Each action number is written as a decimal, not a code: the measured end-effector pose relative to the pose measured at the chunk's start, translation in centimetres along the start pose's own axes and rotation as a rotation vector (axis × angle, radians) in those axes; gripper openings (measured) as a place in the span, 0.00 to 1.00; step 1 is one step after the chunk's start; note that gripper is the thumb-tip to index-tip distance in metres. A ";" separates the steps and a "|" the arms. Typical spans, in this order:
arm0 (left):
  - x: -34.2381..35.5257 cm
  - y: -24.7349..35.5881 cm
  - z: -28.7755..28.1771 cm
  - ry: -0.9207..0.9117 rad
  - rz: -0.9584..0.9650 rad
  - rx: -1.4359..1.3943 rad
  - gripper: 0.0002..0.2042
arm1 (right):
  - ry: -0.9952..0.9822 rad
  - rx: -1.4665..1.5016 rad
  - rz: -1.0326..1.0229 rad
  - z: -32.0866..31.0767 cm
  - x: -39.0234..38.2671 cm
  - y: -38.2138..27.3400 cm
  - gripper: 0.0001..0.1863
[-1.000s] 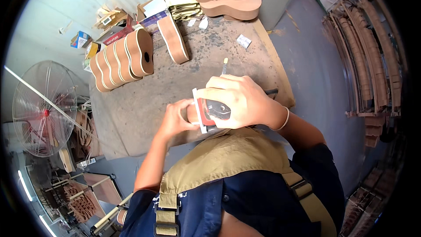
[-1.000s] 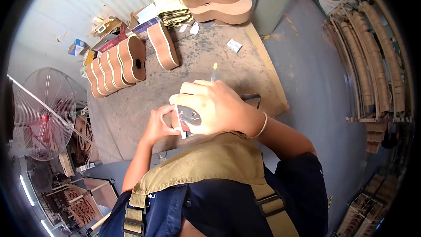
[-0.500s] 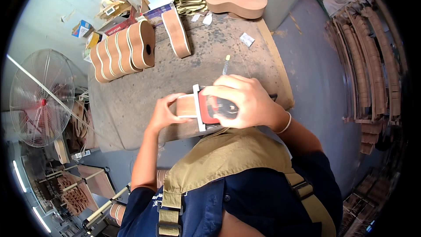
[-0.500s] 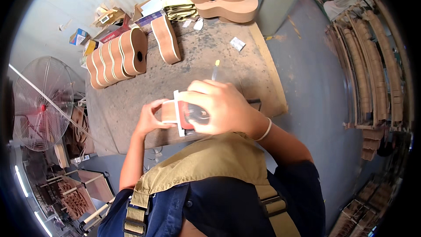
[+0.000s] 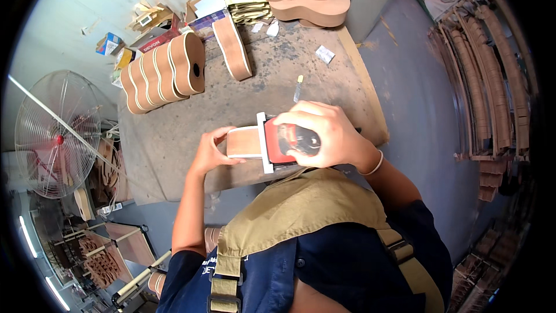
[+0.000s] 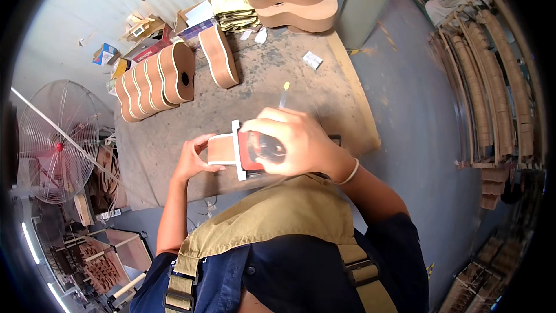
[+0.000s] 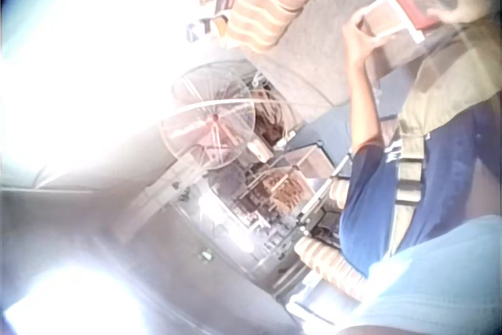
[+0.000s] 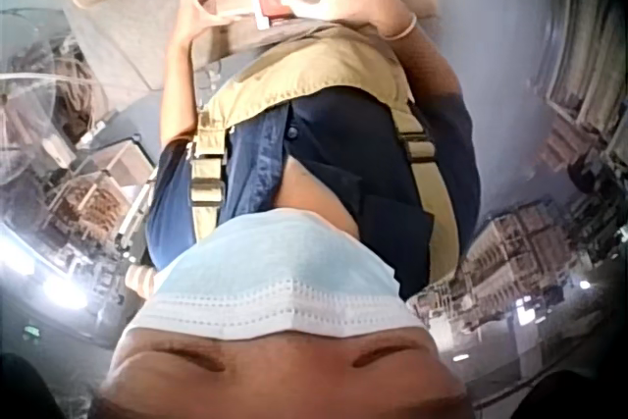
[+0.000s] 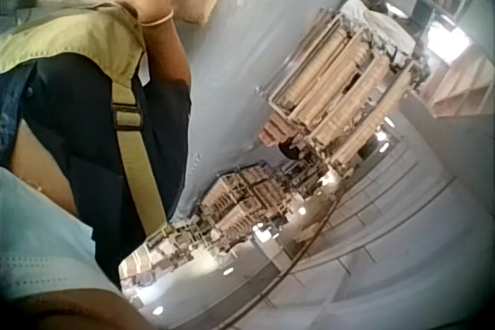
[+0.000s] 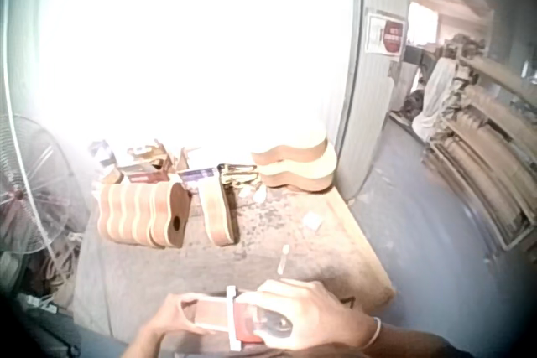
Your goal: The person uses an electric sander to smooth the edges and surfaces of a wooden guitar body. They flip the guitar body over to sand different sides and move it around the workbench to access various areas.
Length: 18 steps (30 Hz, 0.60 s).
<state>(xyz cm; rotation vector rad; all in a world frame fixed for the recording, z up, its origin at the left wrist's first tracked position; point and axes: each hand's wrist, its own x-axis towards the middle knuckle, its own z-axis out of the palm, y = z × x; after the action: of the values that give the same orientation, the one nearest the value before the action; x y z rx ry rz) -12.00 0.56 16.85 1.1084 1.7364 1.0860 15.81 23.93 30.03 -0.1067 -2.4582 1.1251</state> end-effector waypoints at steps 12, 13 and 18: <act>1.1 1.5 0.5 -0.038 0.007 0.107 0.40 | 0.023 -0.066 -0.026 -0.4 0.6 0.0 0.27; 0.8 0.7 0.1 -0.023 -0.004 0.038 0.40 | -0.004 0.018 0.019 -0.4 0.2 0.5 0.28; -0.5 -1.8 -0.8 0.027 -0.044 -0.117 0.41 | 0.166 0.007 0.117 0.8 -4.0 4.0 0.29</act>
<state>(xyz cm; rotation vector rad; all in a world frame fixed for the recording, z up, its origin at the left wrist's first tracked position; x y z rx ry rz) -13.06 -0.55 15.51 0.9829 1.6877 1.1648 18.64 25.07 25.23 -0.3316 -2.3257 1.1253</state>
